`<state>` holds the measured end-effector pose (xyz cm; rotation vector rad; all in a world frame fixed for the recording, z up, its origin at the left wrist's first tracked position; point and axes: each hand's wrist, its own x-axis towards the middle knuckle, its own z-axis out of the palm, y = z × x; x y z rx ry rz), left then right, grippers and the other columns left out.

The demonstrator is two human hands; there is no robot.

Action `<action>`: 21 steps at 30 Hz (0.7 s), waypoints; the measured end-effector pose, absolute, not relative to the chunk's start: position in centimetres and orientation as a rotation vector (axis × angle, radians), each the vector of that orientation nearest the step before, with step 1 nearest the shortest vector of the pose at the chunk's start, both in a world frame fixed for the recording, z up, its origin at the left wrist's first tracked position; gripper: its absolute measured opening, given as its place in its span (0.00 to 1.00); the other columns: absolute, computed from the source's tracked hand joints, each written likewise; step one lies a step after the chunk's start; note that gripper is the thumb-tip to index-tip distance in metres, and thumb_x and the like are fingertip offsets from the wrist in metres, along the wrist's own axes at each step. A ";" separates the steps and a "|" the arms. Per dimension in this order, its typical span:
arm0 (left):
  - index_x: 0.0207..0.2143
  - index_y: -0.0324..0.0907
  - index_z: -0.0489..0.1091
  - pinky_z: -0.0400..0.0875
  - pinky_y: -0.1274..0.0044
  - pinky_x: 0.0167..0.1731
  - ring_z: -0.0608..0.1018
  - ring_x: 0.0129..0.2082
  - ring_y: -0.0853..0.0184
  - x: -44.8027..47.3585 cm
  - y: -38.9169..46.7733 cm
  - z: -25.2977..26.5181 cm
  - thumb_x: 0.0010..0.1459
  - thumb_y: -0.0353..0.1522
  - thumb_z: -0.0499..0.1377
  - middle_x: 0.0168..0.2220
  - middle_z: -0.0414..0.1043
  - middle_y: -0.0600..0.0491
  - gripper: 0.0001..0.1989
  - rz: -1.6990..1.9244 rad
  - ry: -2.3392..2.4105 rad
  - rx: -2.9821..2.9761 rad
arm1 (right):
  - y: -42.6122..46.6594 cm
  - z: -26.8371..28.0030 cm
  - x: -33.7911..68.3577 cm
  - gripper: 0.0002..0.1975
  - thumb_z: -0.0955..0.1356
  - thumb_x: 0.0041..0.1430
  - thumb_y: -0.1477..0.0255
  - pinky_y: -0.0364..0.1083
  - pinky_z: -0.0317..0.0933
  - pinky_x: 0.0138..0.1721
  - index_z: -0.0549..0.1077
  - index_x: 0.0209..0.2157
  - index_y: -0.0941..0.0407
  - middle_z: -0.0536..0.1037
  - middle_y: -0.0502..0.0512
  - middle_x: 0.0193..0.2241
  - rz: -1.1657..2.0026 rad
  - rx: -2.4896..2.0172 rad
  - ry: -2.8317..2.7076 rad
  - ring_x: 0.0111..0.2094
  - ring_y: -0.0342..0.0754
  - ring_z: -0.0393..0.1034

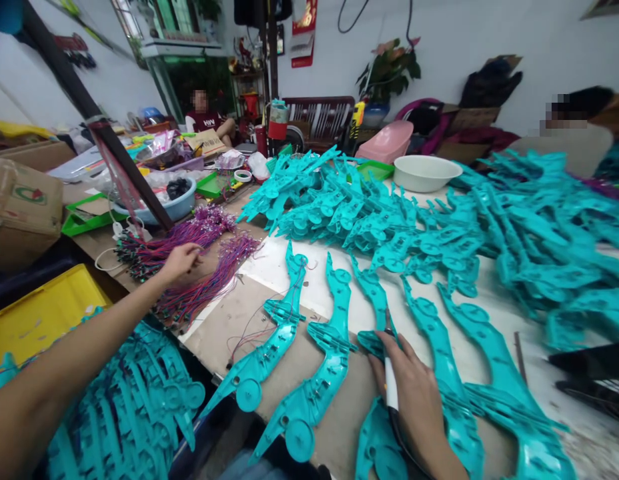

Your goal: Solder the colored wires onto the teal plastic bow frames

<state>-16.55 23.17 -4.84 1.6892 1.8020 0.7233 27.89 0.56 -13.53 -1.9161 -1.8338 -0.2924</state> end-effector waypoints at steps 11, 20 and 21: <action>0.26 0.42 0.67 0.48 0.81 0.17 0.54 0.16 0.75 -12.9 25.3 11.8 0.56 0.34 0.61 0.18 0.54 0.58 0.08 1.173 1.138 1.324 | 0.2 -13.4 27.5 0.19 0.60 0.64 0.62 0.55 0.70 0.42 0.71 0.53 0.54 0.76 0.63 0.50 -0.364 -1.972 -1.895 0.53 0.60 0.70; 0.23 0.36 0.71 0.54 0.85 0.16 0.62 0.18 0.77 -6.1 21.1 16.3 0.61 0.22 0.55 0.20 0.63 0.55 0.13 1.113 1.189 1.487 | -0.2 -11.8 26.4 0.18 0.61 0.64 0.61 0.57 0.69 0.46 0.72 0.49 0.55 0.78 0.62 0.46 -0.230 -1.826 -1.735 0.51 0.60 0.72; 0.22 0.36 0.72 0.57 0.85 0.17 0.64 0.19 0.76 -5.5 20.1 16.3 0.58 0.22 0.58 0.21 0.65 0.54 0.12 1.120 1.174 1.494 | -0.4 -10.8 26.2 0.18 0.61 0.65 0.61 0.57 0.69 0.47 0.71 0.50 0.55 0.78 0.62 0.46 -0.193 -1.770 -1.685 0.50 0.59 0.73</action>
